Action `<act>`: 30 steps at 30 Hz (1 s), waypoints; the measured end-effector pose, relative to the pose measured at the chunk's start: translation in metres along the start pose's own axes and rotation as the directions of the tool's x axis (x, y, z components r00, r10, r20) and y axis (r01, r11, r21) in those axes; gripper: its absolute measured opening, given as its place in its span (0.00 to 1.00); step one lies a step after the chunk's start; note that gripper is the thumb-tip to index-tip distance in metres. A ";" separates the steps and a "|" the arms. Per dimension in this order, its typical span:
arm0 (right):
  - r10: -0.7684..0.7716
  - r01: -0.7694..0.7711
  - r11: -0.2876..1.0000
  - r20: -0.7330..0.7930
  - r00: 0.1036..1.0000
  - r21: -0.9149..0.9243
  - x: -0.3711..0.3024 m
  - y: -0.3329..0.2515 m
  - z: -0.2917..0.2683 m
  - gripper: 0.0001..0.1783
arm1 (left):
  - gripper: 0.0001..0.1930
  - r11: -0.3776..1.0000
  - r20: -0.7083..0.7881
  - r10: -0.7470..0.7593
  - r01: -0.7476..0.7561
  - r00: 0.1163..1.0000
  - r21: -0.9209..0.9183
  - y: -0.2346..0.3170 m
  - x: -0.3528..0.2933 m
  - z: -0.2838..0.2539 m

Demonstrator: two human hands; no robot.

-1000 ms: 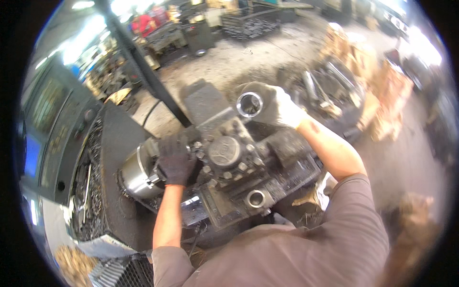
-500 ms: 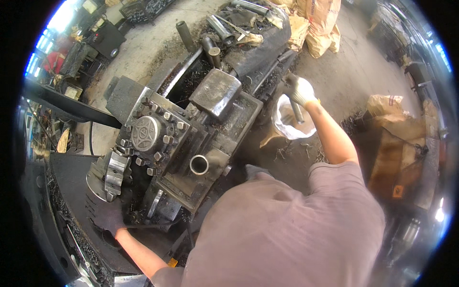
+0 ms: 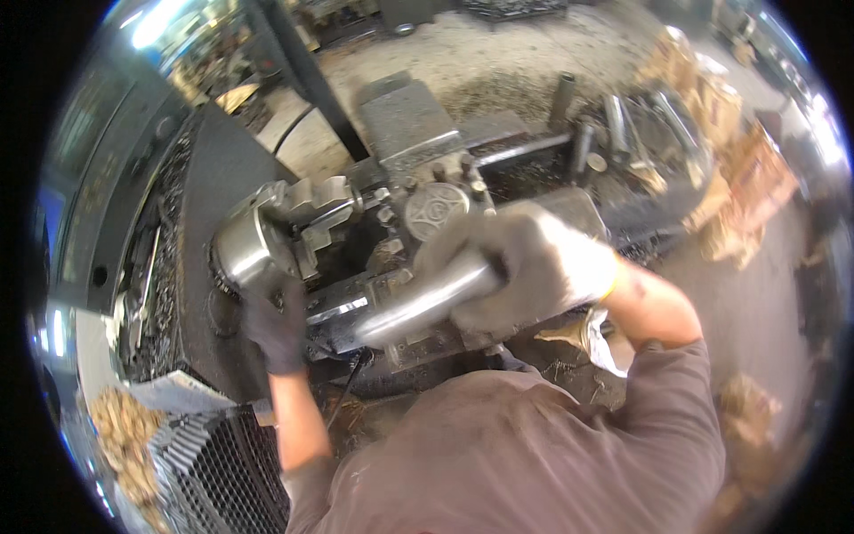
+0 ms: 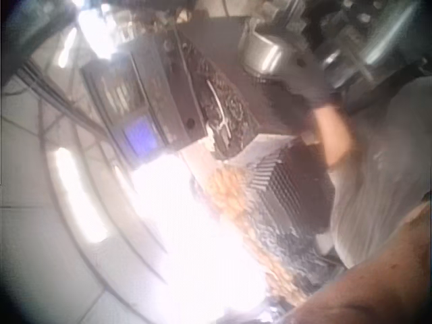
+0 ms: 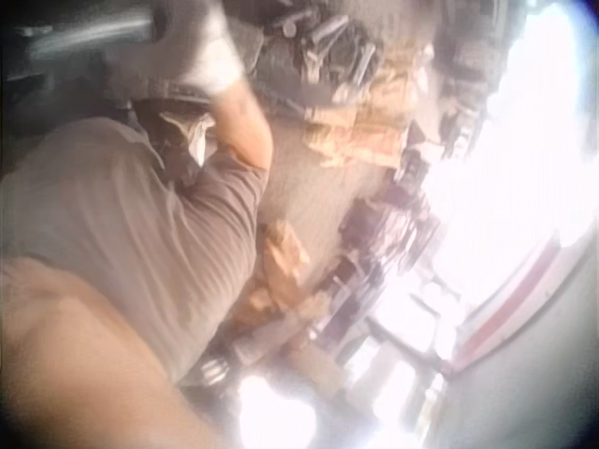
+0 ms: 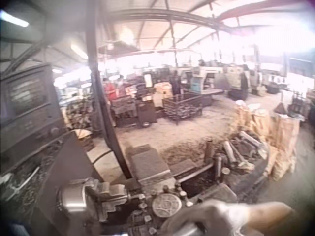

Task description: The person operates a metal turning machine in a workshop, repeatedly loading cylindrical metal tubes into the chuck, securing them, and removing processed pieces. The person also handles paper sacks and a bucket, moving them around the workspace.

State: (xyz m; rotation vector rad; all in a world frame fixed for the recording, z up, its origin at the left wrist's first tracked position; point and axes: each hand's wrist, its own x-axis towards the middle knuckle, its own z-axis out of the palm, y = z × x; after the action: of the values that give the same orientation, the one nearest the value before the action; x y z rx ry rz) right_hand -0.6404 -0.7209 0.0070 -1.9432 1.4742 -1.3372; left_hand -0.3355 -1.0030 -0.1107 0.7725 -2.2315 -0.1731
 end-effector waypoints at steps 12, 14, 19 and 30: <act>0.547 0.019 0.548 0.375 0.748 -0.836 0.148 0.214 -0.016 0.13 | 0.25 -0.169 0.180 -0.983 0.263 0.018 -0.950 -0.068 -0.258 -0.040; 0.495 -0.035 0.725 0.485 0.721 -0.688 0.141 0.235 -0.019 0.16 | 0.26 -0.069 0.078 -0.997 0.308 0.016 -0.949 -0.084 -0.269 -0.058; 0.654 -0.351 0.741 0.498 0.569 -0.572 0.156 0.238 -0.004 0.22 | 0.23 -0.210 0.255 -0.965 0.411 0.057 -0.887 -0.099 -0.263 -0.092; 0.628 -0.464 0.775 0.448 0.636 -0.429 0.221 0.158 0.067 0.57 | 0.11 -0.013 0.121 -0.977 0.522 0.173 -0.853 -0.137 -0.299 -0.081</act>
State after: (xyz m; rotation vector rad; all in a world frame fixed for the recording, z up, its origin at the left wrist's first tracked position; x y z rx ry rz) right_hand -0.6687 -0.9954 -0.0403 -1.5960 1.7699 -0.2355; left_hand -0.0544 -0.9313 -0.2860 1.3258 -0.6010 -1.2640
